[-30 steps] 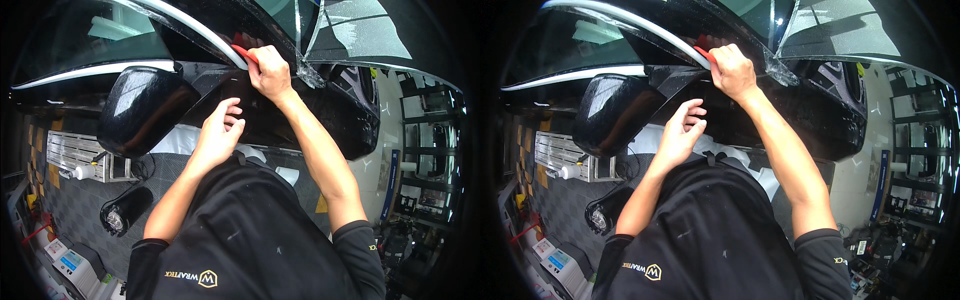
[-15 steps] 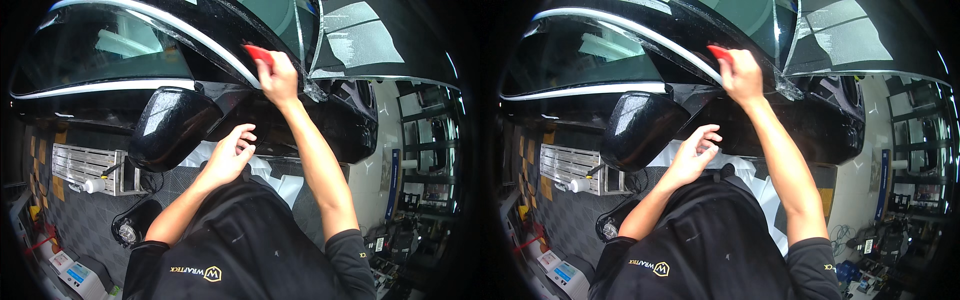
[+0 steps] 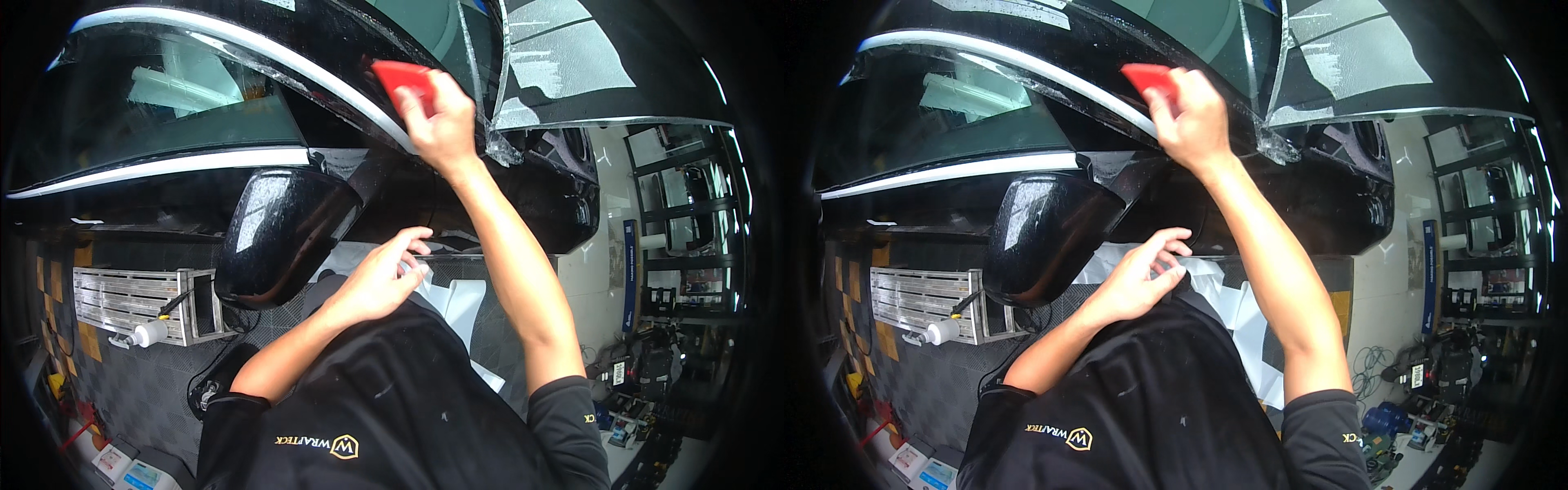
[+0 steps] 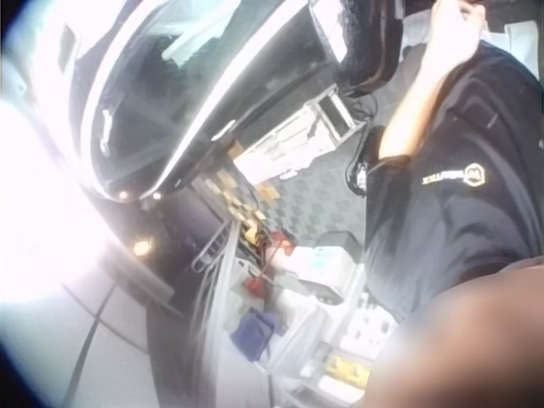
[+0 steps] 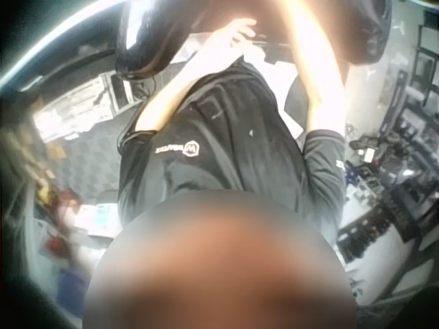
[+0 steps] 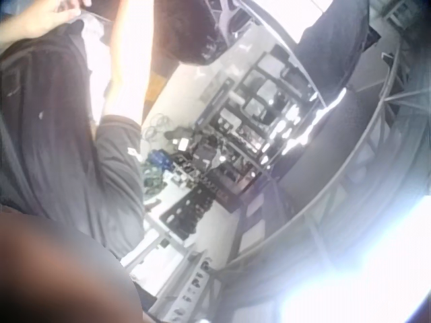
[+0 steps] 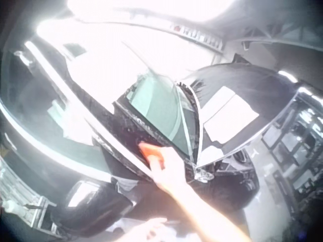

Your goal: The person applies a transparent protective film to the front fender of a black car. They smooth the film with a red squeegee, spray liquid from a bottle, and trim excess film with a knife along the panel edges.

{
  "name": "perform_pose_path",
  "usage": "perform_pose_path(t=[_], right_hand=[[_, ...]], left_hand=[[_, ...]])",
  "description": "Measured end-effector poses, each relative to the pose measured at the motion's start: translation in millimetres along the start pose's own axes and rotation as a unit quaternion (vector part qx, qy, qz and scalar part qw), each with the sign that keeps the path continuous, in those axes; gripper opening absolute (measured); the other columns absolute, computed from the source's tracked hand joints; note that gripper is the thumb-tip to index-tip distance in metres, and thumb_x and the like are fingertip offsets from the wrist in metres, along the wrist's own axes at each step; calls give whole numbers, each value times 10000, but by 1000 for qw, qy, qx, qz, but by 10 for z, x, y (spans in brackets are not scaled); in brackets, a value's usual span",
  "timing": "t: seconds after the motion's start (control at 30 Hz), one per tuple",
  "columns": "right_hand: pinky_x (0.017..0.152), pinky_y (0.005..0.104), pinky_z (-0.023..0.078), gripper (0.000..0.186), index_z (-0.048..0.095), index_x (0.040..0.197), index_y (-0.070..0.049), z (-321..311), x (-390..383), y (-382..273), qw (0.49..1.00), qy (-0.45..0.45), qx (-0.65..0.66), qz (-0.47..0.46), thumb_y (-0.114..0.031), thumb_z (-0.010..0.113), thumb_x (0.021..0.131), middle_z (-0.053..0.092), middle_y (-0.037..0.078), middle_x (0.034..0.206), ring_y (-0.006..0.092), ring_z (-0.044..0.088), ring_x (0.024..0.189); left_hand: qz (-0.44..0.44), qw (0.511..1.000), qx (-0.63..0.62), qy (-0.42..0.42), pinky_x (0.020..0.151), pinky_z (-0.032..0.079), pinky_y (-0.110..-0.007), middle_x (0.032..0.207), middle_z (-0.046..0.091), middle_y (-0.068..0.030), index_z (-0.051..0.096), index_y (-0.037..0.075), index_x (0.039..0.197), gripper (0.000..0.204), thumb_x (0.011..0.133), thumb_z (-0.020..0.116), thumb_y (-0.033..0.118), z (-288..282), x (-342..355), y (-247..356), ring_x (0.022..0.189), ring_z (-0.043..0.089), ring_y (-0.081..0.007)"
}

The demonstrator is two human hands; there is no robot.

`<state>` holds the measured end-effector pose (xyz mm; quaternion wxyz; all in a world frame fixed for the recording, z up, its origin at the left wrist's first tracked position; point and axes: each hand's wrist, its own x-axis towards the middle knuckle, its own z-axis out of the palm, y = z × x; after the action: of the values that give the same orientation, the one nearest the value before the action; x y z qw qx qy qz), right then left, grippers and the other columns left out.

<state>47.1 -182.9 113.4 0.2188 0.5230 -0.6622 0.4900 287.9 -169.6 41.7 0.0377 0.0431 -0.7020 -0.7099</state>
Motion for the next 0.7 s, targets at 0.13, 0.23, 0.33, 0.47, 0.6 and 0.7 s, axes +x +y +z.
perform_pose_path(t=[0.13, 0.23, 0.33, 0.47, 0.6, 0.7], right_hand=[[717, 437, 569, 127, 754, 1041, -78, 11, 161, -76, 987, -97, -71, -102, -121, 794, 929, 694, 102, 841, 334, 667, 788], [746, 417, 589, 125, 773, 1068, -86, -50, 160, -86, 982, -167, -52, -74, -100, 781, 944, 723, 95, 881, 321, 700, 834], [783, 381, 602, 228, 797, 1186, -60, -136, 31, -58, 994, -19, -24, 102, -130, 776, 970, 757, 147, 950, 321, 746, 874], [724, 444, 544, 136, 776, 1039, -87, -110, -118, -54, 991, -87, -97, -29, -97, 803, 905, 737, 112, 898, 338, 705, 816], [762, 421, 510, 170, 797, 1055, -108, 9, 62, -101, 992, -49, -60, -102, -94, 809, 887, 749, 64, 892, 301, 703, 853], [759, 447, 561, 189, 794, 1111, -68, 137, 338, -162, 1000, 15, -16, 19, -115, 797, 928, 730, 119, 880, 334, 704, 835]], left_hand=[[-19, 1000, -10, -18, 914, 572, -357, 1329, 708, -114, 501, 73, 1591, 607, 1020, 704, 106, -6, 19, 42, 1059, 684, -183], [-12, 1000, -10, -25, 908, 569, -345, 1326, 709, -112, 498, 73, 1593, 607, 1024, 703, 115, -33, 39, 49, 1058, 685, -180], [-7, 1000, -14, -14, 904, 567, -338, 1317, 714, -111, 500, 73, 1593, 603, 1028, 704, 119, -104, 25, 9, 1057, 688, -178], [-5, 999, -30, 10, 908, 567, -337, 1309, 718, -108, 507, 69, 1591, 594, 1031, 701, 116, -145, -39, 28, 1054, 692, -171], [24, 999, -44, -7, 926, 568, -340, 1315, 720, -113, 522, 39, 1579, 558, 1050, 687, 106, -208, -173, 418, 1044, 703, -167], [72, 993, -76, -46, 941, 570, -344, 1314, 730, -127, 588, 2, 1520, 505, 1032, 703, 59, -413, -524, 932, 1067, 716, -188]])
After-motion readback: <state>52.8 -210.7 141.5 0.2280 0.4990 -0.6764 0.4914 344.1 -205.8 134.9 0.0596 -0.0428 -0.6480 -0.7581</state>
